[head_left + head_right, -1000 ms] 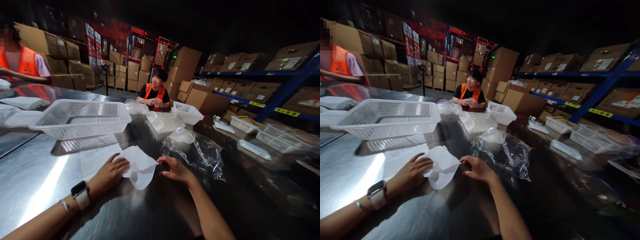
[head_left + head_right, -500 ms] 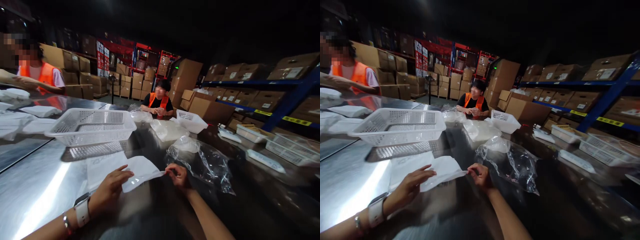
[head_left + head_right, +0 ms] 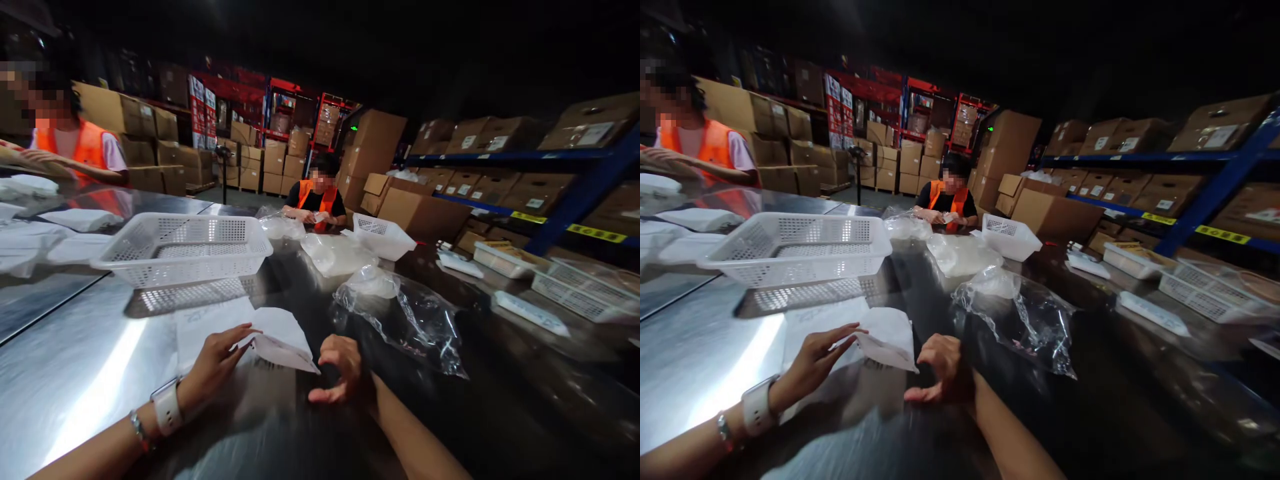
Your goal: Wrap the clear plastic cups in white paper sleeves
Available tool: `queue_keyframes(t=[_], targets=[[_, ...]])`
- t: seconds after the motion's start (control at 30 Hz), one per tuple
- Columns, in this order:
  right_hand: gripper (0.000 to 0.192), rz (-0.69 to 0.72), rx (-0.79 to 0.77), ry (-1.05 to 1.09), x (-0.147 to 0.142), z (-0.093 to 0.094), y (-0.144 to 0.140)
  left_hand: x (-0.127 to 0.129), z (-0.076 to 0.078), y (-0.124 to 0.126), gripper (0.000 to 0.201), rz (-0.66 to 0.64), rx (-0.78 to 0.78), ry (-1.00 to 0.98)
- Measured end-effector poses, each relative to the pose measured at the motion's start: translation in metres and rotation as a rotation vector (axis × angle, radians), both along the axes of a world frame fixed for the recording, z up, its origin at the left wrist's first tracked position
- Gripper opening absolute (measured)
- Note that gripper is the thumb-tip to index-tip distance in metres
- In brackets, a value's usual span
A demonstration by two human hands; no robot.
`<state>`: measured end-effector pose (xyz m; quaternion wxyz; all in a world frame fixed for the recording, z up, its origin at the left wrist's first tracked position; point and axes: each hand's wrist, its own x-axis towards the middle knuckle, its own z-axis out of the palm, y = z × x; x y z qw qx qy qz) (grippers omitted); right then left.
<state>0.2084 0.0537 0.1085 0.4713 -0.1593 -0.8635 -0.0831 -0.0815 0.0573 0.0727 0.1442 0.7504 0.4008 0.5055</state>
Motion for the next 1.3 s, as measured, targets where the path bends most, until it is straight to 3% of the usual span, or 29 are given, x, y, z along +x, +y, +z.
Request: queue_keyframes(t=[0.13, 0.33, 0.47, 0.63, 1.0, 1.3], targets=[[0.025, -0.076, -0.084, 0.010, -0.003, 0.000, -0.001, 0.003, 0.004, 0.000, 0.036, 0.049, -0.019, -0.063], [0.011, -0.090, -0.298, 0.044, -0.005, 0.010, -0.008, 0.006, 0.016, -0.005, 0.038, 0.048, -0.036, -0.084], [0.003, -0.149, -0.231, 0.061, -0.005, 0.008, -0.009, 0.009, 0.021, -0.009, 0.037, 0.042, -0.089, -0.092], [0.004, -0.169, -0.128, 0.077, -0.003, 0.002, -0.006, 0.012, 0.017, -0.012, 0.040, 0.075, -0.108, -0.106], [0.021, -0.171, -0.003, 0.013, -0.007, 0.003, -0.006, 0.011, 0.014, -0.012, 0.043, 0.094, -0.078, -0.082], [0.013, -0.163, -0.175, 0.103, -0.012, 0.001, -0.007, 0.015, 0.021, -0.017, 0.042, 0.079, -0.061, -0.108]])
